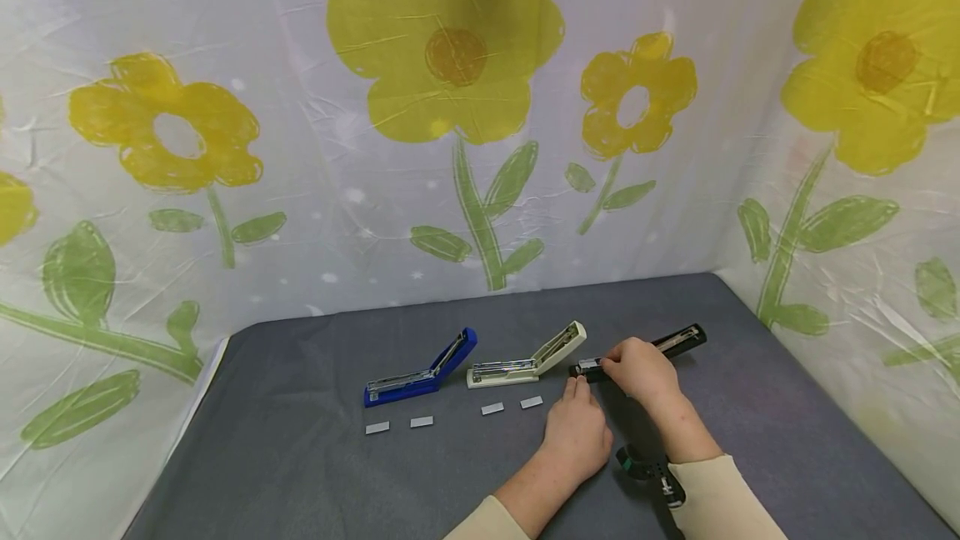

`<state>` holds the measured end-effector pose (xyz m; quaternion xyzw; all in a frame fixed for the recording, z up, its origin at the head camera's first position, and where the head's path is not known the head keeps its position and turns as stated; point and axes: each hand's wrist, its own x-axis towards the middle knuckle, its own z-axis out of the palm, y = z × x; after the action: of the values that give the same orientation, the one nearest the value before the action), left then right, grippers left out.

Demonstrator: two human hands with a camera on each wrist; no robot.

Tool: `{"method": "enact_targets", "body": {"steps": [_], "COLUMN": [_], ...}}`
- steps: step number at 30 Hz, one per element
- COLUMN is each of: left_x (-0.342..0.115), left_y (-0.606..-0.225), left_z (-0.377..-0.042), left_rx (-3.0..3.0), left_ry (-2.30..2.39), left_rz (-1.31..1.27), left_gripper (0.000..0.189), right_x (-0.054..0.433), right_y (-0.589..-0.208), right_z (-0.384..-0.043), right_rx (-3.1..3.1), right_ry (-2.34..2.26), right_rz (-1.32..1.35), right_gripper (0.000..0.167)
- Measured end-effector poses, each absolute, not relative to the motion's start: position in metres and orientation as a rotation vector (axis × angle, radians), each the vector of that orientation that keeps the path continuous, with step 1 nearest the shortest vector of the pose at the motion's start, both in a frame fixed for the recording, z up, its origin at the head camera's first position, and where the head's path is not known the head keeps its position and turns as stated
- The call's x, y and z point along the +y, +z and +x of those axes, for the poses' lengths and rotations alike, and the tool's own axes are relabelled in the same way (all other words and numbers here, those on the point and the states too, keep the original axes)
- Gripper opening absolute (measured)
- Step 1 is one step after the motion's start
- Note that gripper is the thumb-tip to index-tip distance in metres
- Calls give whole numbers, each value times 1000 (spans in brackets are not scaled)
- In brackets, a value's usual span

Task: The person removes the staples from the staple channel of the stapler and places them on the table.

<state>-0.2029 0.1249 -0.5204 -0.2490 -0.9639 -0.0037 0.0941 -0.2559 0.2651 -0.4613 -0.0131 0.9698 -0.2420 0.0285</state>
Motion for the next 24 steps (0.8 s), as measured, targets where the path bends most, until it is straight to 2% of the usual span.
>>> {"method": "enact_targets", "body": {"steps": [14,24], "left_x": [127,128], "left_y": [-521,-521], "left_z": [-205,-205], "left_rx": [-2874,-2879], "left_ry": [-2,-1], "left_rz": [-729,-724], "left_gripper": [49,51], "right_x": [262,258], "right_y": [-468,-470], "right_z": [-258,-258], "right_rx": [3002,2962], "right_ry": [-886,-1103], "right_rz": [-103,-30], "right_gripper": [18,19]}}
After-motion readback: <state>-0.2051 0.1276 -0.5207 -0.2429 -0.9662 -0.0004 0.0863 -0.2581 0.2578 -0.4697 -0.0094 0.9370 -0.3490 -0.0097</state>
